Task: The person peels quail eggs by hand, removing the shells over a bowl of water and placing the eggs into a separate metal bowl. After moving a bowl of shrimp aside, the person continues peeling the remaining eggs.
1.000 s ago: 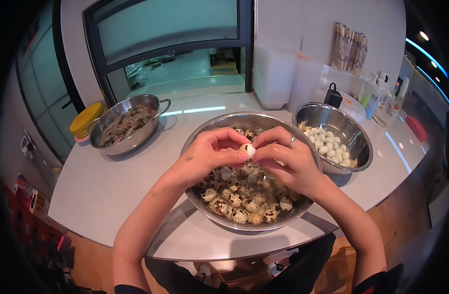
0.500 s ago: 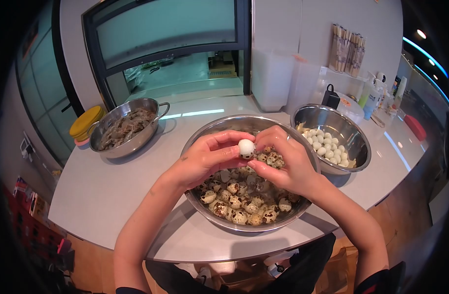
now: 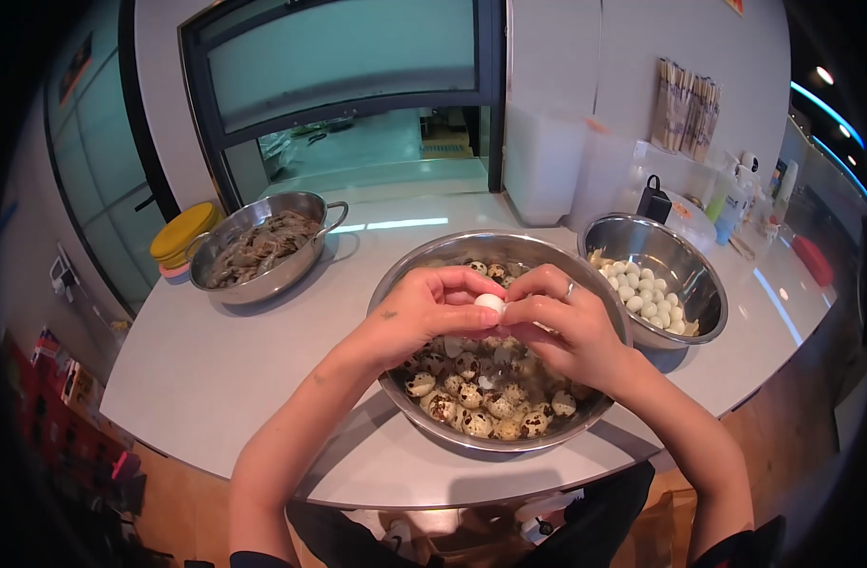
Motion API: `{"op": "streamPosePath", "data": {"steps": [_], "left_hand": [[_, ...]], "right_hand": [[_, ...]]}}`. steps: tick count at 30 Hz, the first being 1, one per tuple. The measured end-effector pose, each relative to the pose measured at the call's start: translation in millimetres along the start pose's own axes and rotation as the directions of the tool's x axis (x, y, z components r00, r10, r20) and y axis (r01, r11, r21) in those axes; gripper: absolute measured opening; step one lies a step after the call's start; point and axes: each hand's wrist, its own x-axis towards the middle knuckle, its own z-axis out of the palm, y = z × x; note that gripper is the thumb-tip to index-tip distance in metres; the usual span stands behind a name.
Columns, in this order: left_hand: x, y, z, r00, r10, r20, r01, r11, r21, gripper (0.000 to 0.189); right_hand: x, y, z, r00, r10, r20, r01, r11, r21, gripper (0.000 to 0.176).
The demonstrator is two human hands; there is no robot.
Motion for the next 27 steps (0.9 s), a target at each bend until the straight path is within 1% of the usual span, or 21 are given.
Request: {"op": "streamPosePath", "data": {"steps": [2,6,8,12,14,15,17,18,20,21,23,24,26,27], "left_hand": [[0.5,-1.2,-0.2,0.999,0.021,-0.040,-0.021,1.000,0.011,0.031],[1.3,-2.8,-2.2,0.999,0.039,-0.036,-0.040,0.999,-0.024,0.029],[1.4,-2.7,-2.8,0.997,0.060,-0.048,-0.066,0.989,-0.132,0.027],[3.7,-7.7,-8.1,0.993,0.076,-0.087,-0.091,0.979,-0.183,0.028],[4.7,-8.8,-8.2,0.987,0.056,-0.151,-0.096,0.956,-0.276,0.029],[4.5,-7.8,-6.8,0.987,0.056,-0.151,-0.096,0.956,-0.276,0.029],[3.4,-4.5,-2.9,0.988,0.029,-0.151,-0.060,0.978,-0.200,0.029],[3.0,-4.3,-3.2,0.988,0.029,-0.151,-0.060,0.978,-0.201,0.029],[2.6,-3.5,-4.1,0.997,-0.003,-0.077,-0.007,0.993,-0.120,0.028],[2.5,-2.5,-4.0,0.997,-0.004,-0.075,-0.006,0.993,-0.121,0.028],[3.1,-2.3,-2.7,0.999,-0.038,-0.029,0.030,0.974,-0.223,0.027],[3.4,-4.1,-3.2,0.999,-0.042,-0.020,0.036,0.973,-0.227,0.027],[2.9,-7.2,-6.3,1.000,-0.002,0.019,0.003,0.998,-0.058,0.026],[4.0,-7.0,-7.8,0.999,-0.013,-0.036,0.010,0.998,-0.062,0.026]], "right_hand": [[-0.2,0.6,-0.4,1.000,0.003,0.021,-0.003,1.000,-0.001,0.018],[0.4,1.2,0.8,1.000,-0.019,0.005,0.019,1.000,0.016,0.017],[2.0,-0.6,1.0,1.000,0.007,-0.029,-0.006,1.000,0.018,0.016],[0.5,0.9,3.1,0.999,0.031,-0.044,-0.033,0.999,-0.034,0.016],[1.1,2.5,3.1,0.998,-0.031,-0.057,0.027,0.996,-0.079,0.017],[1.5,2.4,2.6,0.998,-0.031,-0.057,0.026,0.997,-0.079,0.017],[2.1,1.5,1.4,0.998,-0.057,-0.013,0.056,0.996,-0.075,0.018],[1.5,1.9,1.6,0.998,-0.057,-0.012,0.056,0.996,-0.075,0.018],[-0.5,3.6,2.2,0.998,0.000,-0.059,-0.002,0.999,-0.040,0.019],[-0.6,4.0,2.8,0.998,0.002,-0.058,-0.004,0.999,-0.041,0.019],[-0.7,3.7,3.9,0.999,-0.010,-0.051,0.010,1.000,-0.009,0.018],[-1.5,3.4,3.9,0.999,0.000,-0.051,0.000,1.000,-0.014,0.018],[-1.6,3.4,4.2,0.999,-0.030,0.026,0.030,0.999,0.010,0.018],[-1.5,2.8,3.0,1.000,-0.004,-0.007,0.004,0.999,0.041,0.019]]}}
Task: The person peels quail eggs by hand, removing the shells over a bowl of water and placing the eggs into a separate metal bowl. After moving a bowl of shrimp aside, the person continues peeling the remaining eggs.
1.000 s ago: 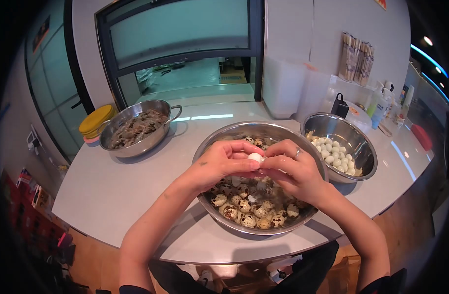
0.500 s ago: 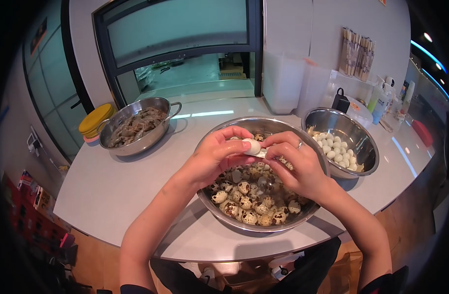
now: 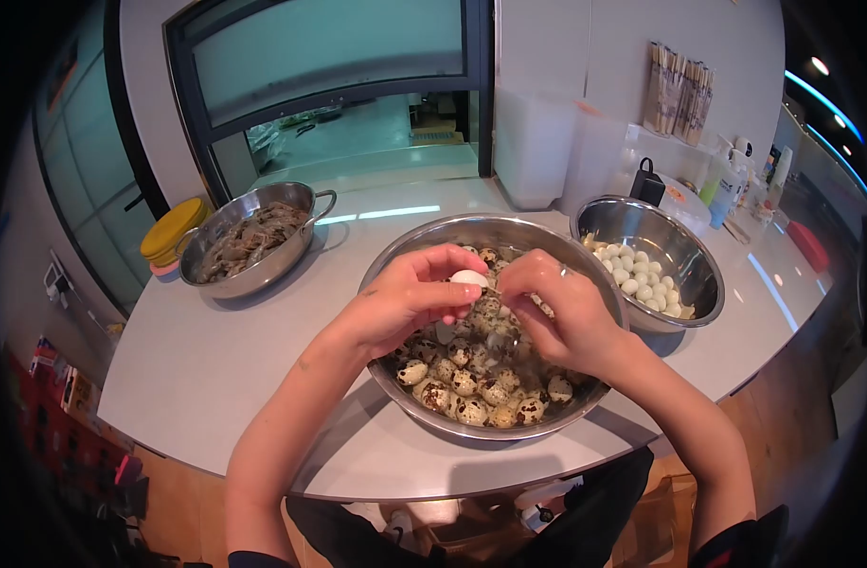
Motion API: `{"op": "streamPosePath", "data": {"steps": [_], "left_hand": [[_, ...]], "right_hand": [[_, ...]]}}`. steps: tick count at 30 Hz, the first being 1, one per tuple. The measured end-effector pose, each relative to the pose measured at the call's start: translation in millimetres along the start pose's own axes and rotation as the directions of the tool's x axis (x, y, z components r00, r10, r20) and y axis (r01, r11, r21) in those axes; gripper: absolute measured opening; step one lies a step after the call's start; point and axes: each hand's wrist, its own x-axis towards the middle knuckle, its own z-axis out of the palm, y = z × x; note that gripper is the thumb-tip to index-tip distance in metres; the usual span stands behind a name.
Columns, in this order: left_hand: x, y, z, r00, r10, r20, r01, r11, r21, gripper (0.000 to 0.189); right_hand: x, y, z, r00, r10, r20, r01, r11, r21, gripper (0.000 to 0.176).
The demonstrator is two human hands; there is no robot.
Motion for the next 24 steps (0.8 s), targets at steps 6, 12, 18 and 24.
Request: {"op": "streamPosePath", "data": {"steps": [6,12,18,24], "left_hand": [[0.1,2.0,-0.3,0.999,-0.008,-0.040,0.002,0.988,-0.152,0.023],[-6.2,6.9,10.1,0.969,-0.142,0.203,0.112,0.982,0.151,0.030],[-4.3,5.7,9.9,0.978,-0.033,0.208,-0.020,0.968,0.251,0.029],[-4.2,4.7,4.1,0.995,-0.032,0.100,0.028,0.999,0.037,0.025]], "right_hand": [[1.1,-2.9,-0.6,0.997,-0.026,-0.075,0.025,1.000,-0.010,0.021],[0.6,-0.1,0.8,0.999,-0.009,-0.042,0.009,1.000,-0.014,0.020],[0.9,0.2,0.7,0.996,-0.015,-0.090,0.012,0.999,-0.037,0.019],[0.7,0.1,-3.0,0.976,0.005,-0.216,-0.020,0.998,-0.065,0.016]]}}
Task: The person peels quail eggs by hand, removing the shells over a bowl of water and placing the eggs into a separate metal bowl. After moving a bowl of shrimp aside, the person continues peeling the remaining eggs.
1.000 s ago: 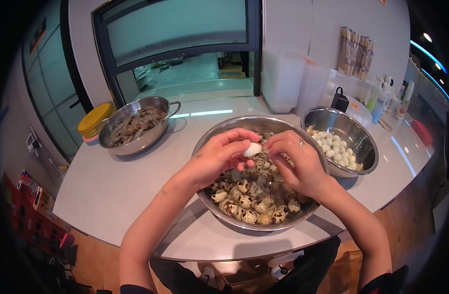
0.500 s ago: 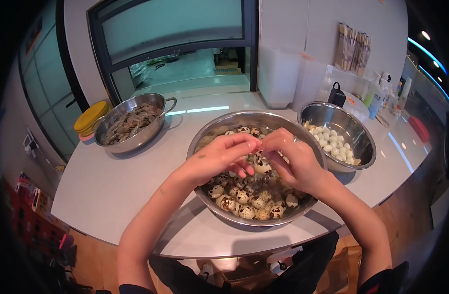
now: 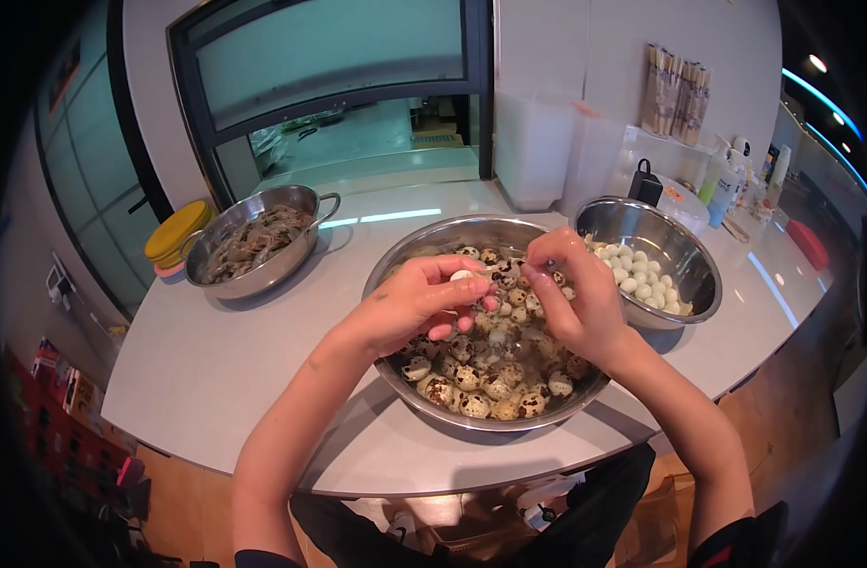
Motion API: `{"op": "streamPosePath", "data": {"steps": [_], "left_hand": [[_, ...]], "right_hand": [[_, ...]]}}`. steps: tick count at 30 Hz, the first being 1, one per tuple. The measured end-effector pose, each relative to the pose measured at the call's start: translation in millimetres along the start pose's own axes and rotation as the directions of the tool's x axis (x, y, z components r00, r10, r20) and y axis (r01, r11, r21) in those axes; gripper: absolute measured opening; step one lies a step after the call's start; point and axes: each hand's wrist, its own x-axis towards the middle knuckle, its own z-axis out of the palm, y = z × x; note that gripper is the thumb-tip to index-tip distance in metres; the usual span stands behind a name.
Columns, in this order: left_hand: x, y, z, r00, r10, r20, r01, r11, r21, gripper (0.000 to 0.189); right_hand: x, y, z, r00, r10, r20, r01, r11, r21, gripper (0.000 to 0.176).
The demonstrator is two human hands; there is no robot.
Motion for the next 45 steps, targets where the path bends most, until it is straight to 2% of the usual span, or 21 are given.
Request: {"op": "streamPosePath", "data": {"steps": [2,5,6,8,10,13,14,17,20,22,23,25,29,31,32,34,35,37,38,42,45], "left_hand": [[1.8,-2.2,-3.9,1.000,0.008,-0.026,-0.011,0.991,-0.131,0.024],[4.2,-4.4,-6.7,0.999,0.012,-0.031,-0.018,0.984,-0.175,0.029],[3.4,-4.4,-6.9,0.999,0.011,-0.032,-0.017,0.985,-0.171,0.029],[2.8,-3.4,-6.1,0.996,0.001,-0.092,-0.030,0.946,-0.321,0.029],[3.2,-2.7,-2.1,0.993,0.000,-0.115,-0.040,0.937,-0.348,0.029],[4.4,-5.2,-7.4,0.995,0.014,-0.095,-0.050,0.921,-0.387,0.029],[5.0,-5.6,-7.2,0.990,0.022,-0.138,-0.075,0.917,-0.392,0.029],[6.1,-8.1,-8.2,0.974,0.027,-0.226,-0.118,0.909,-0.399,0.031],[6.7,-7.4,-13.0,0.987,-0.039,-0.153,-0.033,0.897,-0.441,0.031],[5.9,-7.4,-12.2,0.994,-0.081,-0.078,0.048,0.932,-0.358,0.032],[5.7,-7.5,-12.1,0.993,-0.085,-0.080,0.051,0.935,-0.352,0.032],[3.6,-8.4,-12.9,0.983,-0.096,-0.157,0.053,0.965,-0.259,0.032],[-9.9,-7.3,-12.4,0.995,-0.021,-0.094,-0.005,0.964,-0.267,0.029],[-15.8,0.7,-1.7,0.958,-0.113,-0.262,0.050,0.971,-0.234,0.027],[-17.0,4.3,3.2,0.956,-0.119,-0.267,0.058,0.973,-0.225,0.027],[-15.8,8.4,11.8,0.941,-0.110,-0.319,0.071,0.989,-0.133,0.029],[-13.5,8.0,14.3,0.941,-0.115,-0.318,0.078,0.989,-0.126,0.029],[-7.7,6.2,18.3,0.955,-0.078,-0.286,0.040,0.990,-0.135,0.035],[-2.5,3.4,17.1,0.967,-0.084,-0.240,0.041,0.983,-0.179,0.040],[7.6,7.8,27.9,0.989,-0.023,-0.146,0.002,0.990,-0.141,0.043],[7.2,6.0,27.7,0.992,-0.049,-0.113,0.028,0.983,-0.180,0.043]], "right_hand": [[-0.6,-0.6,-0.7,0.998,0.055,-0.038,-0.055,0.998,0.015,0.015],[-1.1,0.2,-1.6,0.996,0.069,-0.049,-0.068,0.997,0.027,0.014],[-1.0,0.3,-1.9,0.997,0.060,-0.046,-0.058,0.998,0.033,0.014],[-1.6,0.9,-2.5,0.998,0.044,-0.048,-0.043,0.998,0.037,0.015],[-1.9,2.3,-2.6,0.999,-0.030,-0.041,0.033,0.998,0.051,0.016],[-1.4,2.1,-3.8,0.994,-0.063,-0.089,0.066,0.997,0.033,0.017],[-1.7,1.9,-4.3,0.993,-0.067,-0.095,0.071,0.997,0.038,0.017],[-3.1,0.9,-3.5,0.990,-0.019,-0.139,0.027,0.998,0.061,0.015],[-0.5,4.7,-4.1,0.990,0.057,-0.125,-0.052,0.998,0.040,0.011],[-1.8,11.3,-3.3,0.966,0.172,-0.192,-0.163,0.985,0.060,0.008],[-1.6,11.3,-4.5,0.965,0.172,-0.199,-0.162,0.985,0.066,0.008],[-1.5,11.5,-5.6,0.909,0.342,-0.239,-0.303,0.935,0.186,0.008],[-1.5,17.2,-8.7,0.866,0.416,-0.277,-0.335,0.895,0.296,0.009],[-3.2,21.2,-10.0,0.860,0.494,-0.128,-0.440,0.845,0.305,0.013],[-4.5,23.7,-7.5,0.858,0.497,-0.134,-0.438,0.842,0.316,0.013],[-5.9,27.4,-1.0,0.987,0.152,-0.048,-0.148,0.985,0.086,0.021],[-6.1,25.6,0.3,0.986,0.156,-0.056,-0.151,0.985,0.089,0.021],[-6.2,18.4,3.9,0.978,0.096,0.187,-0.143,0.955,0.261,0.032],[-7.5,17.9,6.1,0.985,0.043,0.170,-0.086,0.963,0.254,0.029],[-7.4,19.6,-1.4,0.984,0.105,0.141,-0.146,0.935,0.322,0.018],[-7.3,18.7,-3.0,0.995,0.076,0.063,-0.094,0.923,0.374,0.012]]}}
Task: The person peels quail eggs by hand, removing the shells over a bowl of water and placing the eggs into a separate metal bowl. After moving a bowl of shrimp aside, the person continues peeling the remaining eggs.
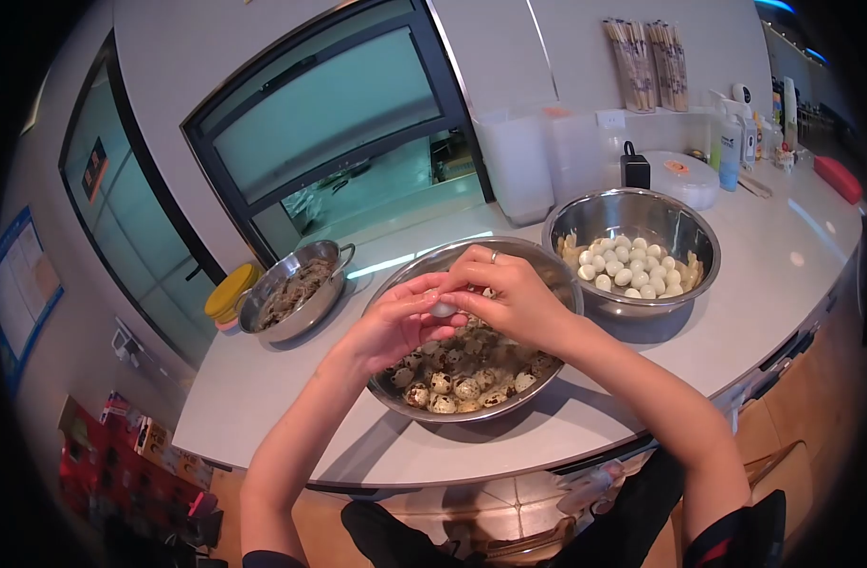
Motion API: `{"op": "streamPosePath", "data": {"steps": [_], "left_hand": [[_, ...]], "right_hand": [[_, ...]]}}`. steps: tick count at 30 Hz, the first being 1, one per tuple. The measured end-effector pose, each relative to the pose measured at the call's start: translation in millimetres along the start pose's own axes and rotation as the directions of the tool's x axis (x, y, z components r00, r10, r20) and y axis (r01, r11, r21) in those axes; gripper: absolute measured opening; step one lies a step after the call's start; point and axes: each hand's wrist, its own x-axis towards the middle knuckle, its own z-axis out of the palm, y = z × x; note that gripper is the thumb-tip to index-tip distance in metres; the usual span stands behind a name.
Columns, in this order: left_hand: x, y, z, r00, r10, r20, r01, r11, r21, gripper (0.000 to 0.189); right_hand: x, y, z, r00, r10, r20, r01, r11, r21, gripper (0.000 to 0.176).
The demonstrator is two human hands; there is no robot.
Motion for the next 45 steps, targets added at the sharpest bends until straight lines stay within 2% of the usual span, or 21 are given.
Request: {"op": "streamPosePath", "data": {"steps": [4,7,9,10,12,14,15,16,17,19,22,26,29,31,32,34,35,38,39,43,45], "left_hand": [[-1.0,-4.3,-3.2,0.994,0.055,0.095,-0.053,0.998,-0.017,0.039],[-1.7,-0.7,5.8,0.999,-0.020,-0.035,0.021,0.999,0.041,0.035],[6.6,-4.1,-3.2,0.983,-0.169,-0.072,0.183,0.933,0.311,0.024],[10.8,-5.9,-0.9,0.982,-0.177,-0.069,0.189,0.934,0.302,0.024],[24.5,-12.4,10.8,0.961,-0.262,-0.082,0.245,0.684,0.687,0.024],[36.9,-28.0,17.6,0.964,-0.262,-0.035,0.187,0.581,0.792,0.023],[44.9,-42.2,12.6,0.975,-0.150,0.164,-0.089,0.413,0.906,0.022],[53.1,-54.5,7.9,0.923,-0.080,0.377,-0.357,0.194,0.914,0.021],[60.1,-63.8,5.5,0.921,-0.076,0.381,-0.361,0.198,0.912,0.021],[70.7,-77.8,2.5,0.907,-0.048,0.419,-0.419,-0.200,0.885,0.018],[78.3,-83.3,0.7,0.929,-0.088,0.359,-0.366,-0.344,0.864,0.017],[71.3,-83.3,-0.1,0.948,-0.063,0.311,-0.317,-0.141,0.938,0.016],[62.1,-72.3,-0.8,0.848,0.144,0.511,-0.513,-0.025,0.858,0.018],[50.2,-40.3,16.8,0.976,-0.193,0.100,-0.044,0.278,0.960,0.022],[46.8,-36.4,17.5,0.978,-0.181,0.104,-0.049,0.284,0.958,0.022],[42.4,-30.7,16.3,0.949,-0.290,-0.125,0.293,0.663,0.689,0.021],[40.6,-31.4,2.3,0.960,-0.280,0.010,0.215,0.760,0.613,0.027],[46.6,-38.3,-0.1,0.933,-0.355,-0.062,0.355,0.874,0.333,0.031],[46.5,-37.6,-1.6,0.932,-0.363,0.015,0.343,0.892,0.295,0.032],[34.1,-27.2,4.4,0.956,-0.292,-0.033,0.273,0.839,0.471,0.031],[30.6,-21.2,-2.6,0.971,-0.237,-0.009,0.209,0.837,0.506,0.031]], "right_hand": [[1.1,-1.6,0.3,0.994,0.033,-0.105,-0.034,0.999,-0.014,0.010],[1.8,0.2,0.3,0.977,0.083,-0.198,-0.099,0.992,-0.073,0.011],[1.2,3.9,-1.3,0.960,0.140,-0.244,-0.183,0.969,-0.166,0.013],[-1.0,7.8,-0.6,0.959,0.151,-0.241,-0.194,0.967,-0.166,0.013],[-3.5,16.2,0.9,0.966,0.183,-0.184,-0.228,0.937,-0.266,0.015],[-4.4,17.6,1.4,0.959,0.240,-0.148,-0.271,0.929,-0.251,0.017],[-4.6,17.0,1.4,0.958,0.253,-0.133,-0.280,0.923,-0.263,0.017],[-4.1,16.6,0.6,0.957,0.265,-0.120,-0.289,0.917,-0.276,0.016],[-3.7,16.7,0.4,0.957,0.266,-0.117,-0.289,0.915,-0.282,0.016],[-3.9,18.1,0.9,0.953,0.275,-0.123,-0.300,0.907,-0.296,0.015],[-2.7,18.4,-0.5,0.945,0.310,-0.106,-0.327,0.900,-0.289,0.015],[-2.0,15.0,-1.9,0.931,0.345,-0.119,-0.365,0.883,-0.295,0.016],[-2.1,17.3,-1.2,0.939,0.331,-0.097,-0.345,0.896,-0.280,0.017],[-1.3,7.2,-3.4,0.922,0.379,-0.084,-0.388,0.892,-0.234,0.018],[-0.8,0.8,-5.0,0.924,0.375,-0.075,-0.382,0.891,-0.244,0.018],[-0.8,-11.0,-9.6,0.863,0.505,0.009,-0.486,0.835,-0.258,0.018],[-3.1,-9.4,-11.8,0.866,0.495,0.068,-0.452,0.834,-0.317,0.019],[-0.7,-19.0,-20.0,0.794,0.561,0.233,-0.459,0.805,-0.375,0.021],[1.1,-23.4,-21.8,0.766,0.596,0.240,-0.470,0.775,-0.423,0.024],[3.2,-17.2,-26.5,0.665,0.657,0.355,-0.433,0.727,-0.533,0.028],[0.7,-15.0,-25.8,0.560,0.598,0.574,-0.320,0.795,-0.515,0.030]]}}
